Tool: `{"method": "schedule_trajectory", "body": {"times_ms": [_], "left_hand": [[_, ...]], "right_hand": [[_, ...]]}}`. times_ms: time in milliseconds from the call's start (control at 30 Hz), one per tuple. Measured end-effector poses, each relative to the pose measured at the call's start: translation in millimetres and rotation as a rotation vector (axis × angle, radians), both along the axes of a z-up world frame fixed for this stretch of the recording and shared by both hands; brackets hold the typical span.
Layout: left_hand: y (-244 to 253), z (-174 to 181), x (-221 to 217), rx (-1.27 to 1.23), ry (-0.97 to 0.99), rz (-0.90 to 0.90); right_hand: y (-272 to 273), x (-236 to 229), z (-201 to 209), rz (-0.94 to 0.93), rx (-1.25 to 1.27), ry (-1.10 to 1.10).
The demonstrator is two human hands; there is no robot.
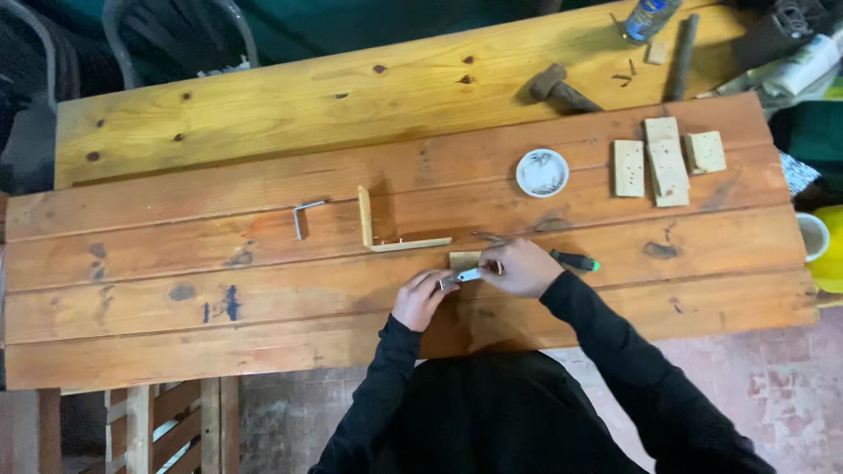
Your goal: The person assembles small wooden frames by attaching metal brackets to rectangular wooden pieces using a screwdriver. They place brackets, insert screws, and tighten them, then join the pieces into L-shaped and rectangular frames on a wooden workbench.
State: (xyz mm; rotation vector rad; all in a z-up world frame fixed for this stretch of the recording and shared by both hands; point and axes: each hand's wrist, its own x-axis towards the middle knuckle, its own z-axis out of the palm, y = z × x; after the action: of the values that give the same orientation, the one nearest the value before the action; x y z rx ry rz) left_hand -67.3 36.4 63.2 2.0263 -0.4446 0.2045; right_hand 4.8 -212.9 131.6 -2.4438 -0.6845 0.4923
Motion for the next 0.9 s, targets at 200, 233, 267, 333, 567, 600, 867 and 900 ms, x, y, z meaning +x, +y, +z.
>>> {"method": "schedule_trajectory", "body": {"times_ms": [200, 233, 267, 333, 567, 600, 867, 900], "left_hand": [[5.9, -50.4, 1.6, 0.142, 0.038, -0.030], [6.3, -54.4, 3.8, 0.144, 0.037, -0.037], [7.7, -58.4, 2.7, 0.177, 0.044, -0.017], [7.8, -59.8, 1.6, 0.212, 0.051, 0.000], [-4.6, -40.0, 6.4, 0.249, -0.022, 0.043], [-5.3, -43.3, 8.0, 0.294, -0.046, 0.050], [-59.3, -57.4, 29.4, 0.462, -0.125, 0.324], [-64.2, -55.2, 30.2, 0.397, -0.032, 0.374]], "right_hand": [[-5.3, -20.1, -41.9, -0.186, -0.097, 0.029], [-4.7, -19.6, -35.2, -0.194, -0.094, 0.029], [-3.0, -21.2, -29.1, -0.227, -0.062, 0.064], [-0.2, -22.6, -27.5, -0.261, -0.027, 0.101], [-3.9, -22.0, -45.1, -0.142, 0.072, 0.017], [-5.3, -20.2, -45.2, -0.132, 0.101, 0.030], [-25.3, -28.0, -64.3, -0.318, 0.130, -0.045], [-24.8, -28.9, -67.1, -0.341, 0.120, -0.062]]}}
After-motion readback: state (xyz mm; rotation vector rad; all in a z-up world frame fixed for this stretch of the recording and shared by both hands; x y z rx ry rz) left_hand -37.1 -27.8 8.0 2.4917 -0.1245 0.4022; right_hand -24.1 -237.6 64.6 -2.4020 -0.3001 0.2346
